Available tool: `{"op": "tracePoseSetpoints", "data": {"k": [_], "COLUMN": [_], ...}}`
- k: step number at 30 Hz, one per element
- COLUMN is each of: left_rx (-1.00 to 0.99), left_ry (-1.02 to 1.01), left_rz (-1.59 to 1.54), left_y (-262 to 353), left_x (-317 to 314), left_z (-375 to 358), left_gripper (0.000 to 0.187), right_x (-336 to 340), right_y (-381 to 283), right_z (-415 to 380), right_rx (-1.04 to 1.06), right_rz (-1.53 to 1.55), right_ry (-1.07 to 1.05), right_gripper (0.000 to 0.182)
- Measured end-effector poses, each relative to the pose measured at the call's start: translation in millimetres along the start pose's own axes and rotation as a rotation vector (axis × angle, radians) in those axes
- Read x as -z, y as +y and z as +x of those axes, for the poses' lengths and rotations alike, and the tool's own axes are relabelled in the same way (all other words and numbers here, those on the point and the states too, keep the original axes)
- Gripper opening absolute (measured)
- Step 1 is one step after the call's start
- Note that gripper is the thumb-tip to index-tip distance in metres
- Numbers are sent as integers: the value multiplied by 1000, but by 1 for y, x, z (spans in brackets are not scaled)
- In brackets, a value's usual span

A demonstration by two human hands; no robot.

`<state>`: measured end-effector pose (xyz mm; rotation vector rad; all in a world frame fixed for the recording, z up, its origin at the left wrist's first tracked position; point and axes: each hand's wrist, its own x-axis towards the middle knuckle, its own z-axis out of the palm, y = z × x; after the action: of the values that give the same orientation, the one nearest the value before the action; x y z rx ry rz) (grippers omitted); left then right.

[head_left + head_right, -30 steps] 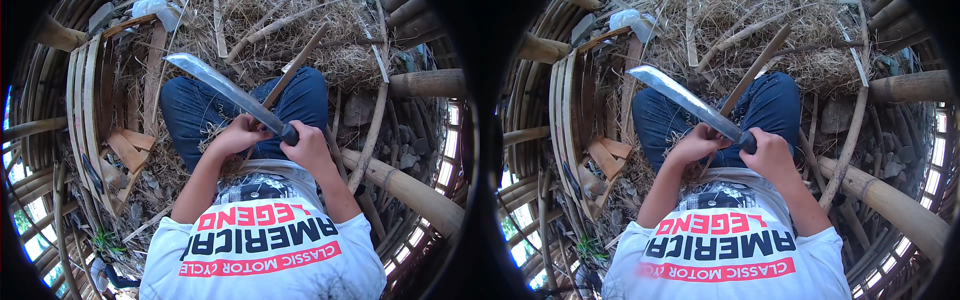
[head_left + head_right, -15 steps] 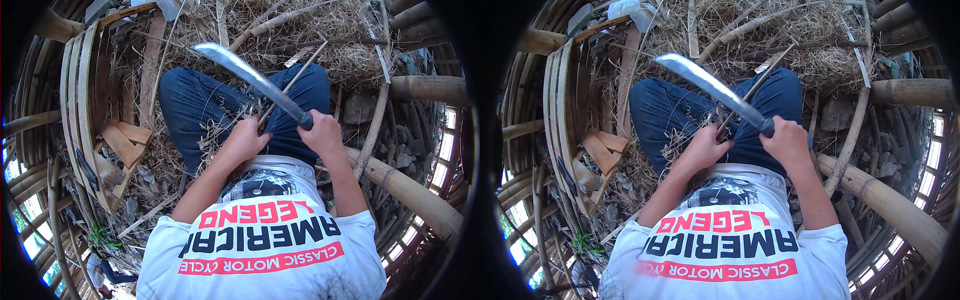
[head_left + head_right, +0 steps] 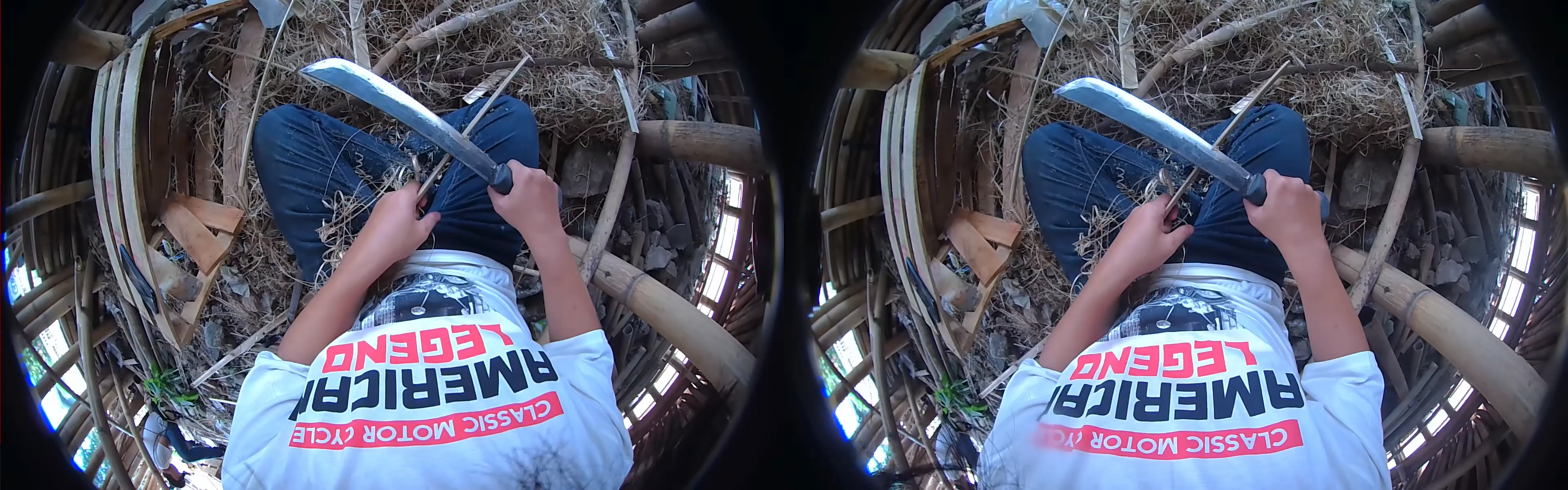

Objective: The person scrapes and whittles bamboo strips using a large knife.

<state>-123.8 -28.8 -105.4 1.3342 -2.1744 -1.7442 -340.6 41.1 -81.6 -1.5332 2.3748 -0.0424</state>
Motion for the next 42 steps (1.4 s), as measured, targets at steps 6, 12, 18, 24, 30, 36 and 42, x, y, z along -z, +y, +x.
{"op": "tracePoseSetpoints", "data": {"k": [6,12,18,24,30,36,42], "left_rx": [-9,20,18,18,53,23,61], "left_ry": [8,-68,-92,-69,-107,-84,-113], "left_rz": [14,59,95,110,175,180,35], "left_y": [-7,-2,4,-5,3,-3,-2], "left_x": [-5,-7,-5,-6,-5,-4,14], "left_z": [-8,-17,-16,-16,-19,-24,-7], "left_gripper": [33,32,32,34,33,34,39], "right_x": [3,15,15,-2,-10,-20,-32], "right_y": [15,75,78,78,79,110,105], "right_z": [13,43,48,53,52,62,42], "right_rx": [-108,-290,-321,-325,-369,-433,-460], "right_rz": [-36,18,52,114,149,236,510], "right_ry": [43,83,121,159,152,164,215], "right_gripper": [28,26,25,25,28,27,23]}}
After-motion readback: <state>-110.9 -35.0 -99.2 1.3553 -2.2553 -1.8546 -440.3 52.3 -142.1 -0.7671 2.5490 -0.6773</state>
